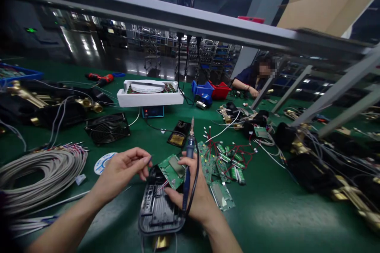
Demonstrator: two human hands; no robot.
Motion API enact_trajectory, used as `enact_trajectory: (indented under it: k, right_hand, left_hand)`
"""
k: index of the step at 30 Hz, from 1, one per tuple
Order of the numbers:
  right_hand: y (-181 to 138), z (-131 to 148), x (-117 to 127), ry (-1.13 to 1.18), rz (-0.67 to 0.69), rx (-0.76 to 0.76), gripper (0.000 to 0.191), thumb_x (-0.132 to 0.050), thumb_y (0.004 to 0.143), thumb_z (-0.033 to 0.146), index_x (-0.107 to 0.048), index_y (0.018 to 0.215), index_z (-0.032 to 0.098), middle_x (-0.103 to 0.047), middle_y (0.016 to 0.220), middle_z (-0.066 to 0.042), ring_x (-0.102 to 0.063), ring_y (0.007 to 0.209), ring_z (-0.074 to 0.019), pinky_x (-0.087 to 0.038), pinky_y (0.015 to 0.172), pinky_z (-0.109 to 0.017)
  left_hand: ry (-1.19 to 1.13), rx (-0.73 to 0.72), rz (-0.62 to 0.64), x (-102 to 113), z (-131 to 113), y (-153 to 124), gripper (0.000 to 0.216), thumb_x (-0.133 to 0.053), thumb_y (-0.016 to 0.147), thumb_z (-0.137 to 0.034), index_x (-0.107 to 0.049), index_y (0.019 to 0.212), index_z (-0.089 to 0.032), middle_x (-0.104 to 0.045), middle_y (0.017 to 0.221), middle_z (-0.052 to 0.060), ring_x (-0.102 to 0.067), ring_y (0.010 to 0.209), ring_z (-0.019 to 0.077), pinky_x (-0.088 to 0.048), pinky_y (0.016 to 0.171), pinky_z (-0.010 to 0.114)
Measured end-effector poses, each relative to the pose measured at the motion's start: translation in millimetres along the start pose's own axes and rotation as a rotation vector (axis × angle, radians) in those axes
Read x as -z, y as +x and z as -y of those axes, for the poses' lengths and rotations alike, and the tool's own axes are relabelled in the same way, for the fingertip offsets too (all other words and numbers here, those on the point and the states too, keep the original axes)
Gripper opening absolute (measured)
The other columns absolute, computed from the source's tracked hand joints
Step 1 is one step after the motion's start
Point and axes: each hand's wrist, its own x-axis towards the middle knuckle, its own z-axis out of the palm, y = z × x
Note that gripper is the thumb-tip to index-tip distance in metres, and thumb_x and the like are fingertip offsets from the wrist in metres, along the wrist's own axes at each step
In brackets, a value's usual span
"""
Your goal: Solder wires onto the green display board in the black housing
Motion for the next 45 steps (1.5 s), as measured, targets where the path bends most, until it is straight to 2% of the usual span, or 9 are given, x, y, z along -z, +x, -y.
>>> enact_trajectory:
  k: [5,10,14,19,23,32,40,45]
  right_hand:
    - [-4,1,0,-0.039,-0.058,-0.047,0.058,-0.079,0.073,0.027,-0.043,0.118,0.028,-0.051,0.13,-0.01,-0.054,0.127,-0.0293,-0.049,0.104,-0.045]
    - [-5,-4,-1,0.031,-0.106,0.032,0.054,-0.076,0.076,0.022,-0.043,0.118,0.029,-0.051,0.125,-0.007,-0.057,0.12,-0.0249,-0.049,0.102,-0.042]
    - [-6,-9,-1,0.113,-0.067,0.088,0.054,-0.076,0.076,0.019,-0.043,0.117,0.03,-0.055,0.123,-0.006,-0.056,0.123,-0.0246,-0.047,0.104,-0.041]
    - [-8,-14,-2,0.253,-0.015,0.06,0.053,-0.074,0.078,0.015,-0.044,0.118,0.03,-0.049,0.128,-0.006,-0.062,0.116,-0.0231,-0.047,0.102,-0.04]
    - [-8,-15,-4,0.32,-0.006,0.045,0.053,-0.074,0.078,0.013,-0.044,0.118,0.031,-0.048,0.126,-0.006,-0.062,0.117,-0.0237,-0.047,0.102,-0.042]
    - [-4,-12,-5,0.329,-0.005,0.055,0.05,-0.074,0.08,0.014,-0.044,0.117,0.029,-0.049,0.125,-0.007,-0.063,0.116,-0.0253,-0.047,0.101,-0.045]
    - [-3,-12,-4,0.322,-0.003,0.064,0.05,-0.074,0.08,0.016,-0.044,0.118,0.029,-0.049,0.125,-0.007,-0.062,0.117,-0.0247,-0.047,0.102,-0.045]
    - [-4,-12,-2,0.319,0.0,0.064,0.051,-0.075,0.08,0.019,-0.045,0.119,0.03,-0.05,0.125,-0.007,-0.061,0.117,-0.0252,-0.046,0.103,-0.045]
  left_hand:
    - [-0.009,0.013,-0.004,-5,4,2,0.028,-0.073,0.073,-0.036,-0.069,0.086,-0.012,-0.067,0.055,0.001,-0.063,0.047,0.0132,-0.053,0.049,0.022]
    - [-0.004,0.004,0.004,-8,7,7,0.026,-0.07,0.077,-0.039,-0.07,0.076,-0.012,-0.064,0.05,0.001,-0.058,0.041,0.0118,-0.05,0.044,0.02]
    - [0.013,-0.007,0.018,-9,10,10,0.03,-0.067,0.078,-0.041,-0.071,0.073,-0.012,-0.064,0.05,0.003,-0.057,0.04,0.0124,-0.048,0.042,0.022]
    - [0.046,-0.046,-0.09,-4,17,6,0.024,-0.071,0.076,-0.038,-0.071,0.075,-0.014,-0.062,0.057,0.0,-0.053,0.047,0.0099,-0.042,0.044,0.018]
    - [0.078,-0.102,-0.138,5,20,5,0.016,-0.075,0.071,-0.032,-0.072,0.069,-0.017,-0.065,0.069,0.001,-0.055,0.061,0.011,-0.042,0.053,0.019]
    - [0.152,-0.153,-0.001,14,25,7,0.012,-0.075,0.074,-0.029,-0.075,0.066,-0.02,-0.065,0.069,0.002,-0.058,0.066,0.015,-0.04,0.059,0.025]
    - [0.179,-0.181,0.029,16,31,9,0.013,-0.073,0.076,-0.029,-0.072,0.066,-0.021,-0.064,0.067,0.0,-0.056,0.067,0.0152,-0.039,0.062,0.026]
    - [0.227,-0.229,0.097,17,29,10,0.01,-0.075,0.074,-0.024,-0.074,0.064,-0.022,-0.067,0.068,-0.001,-0.057,0.07,0.0155,-0.04,0.071,0.029]
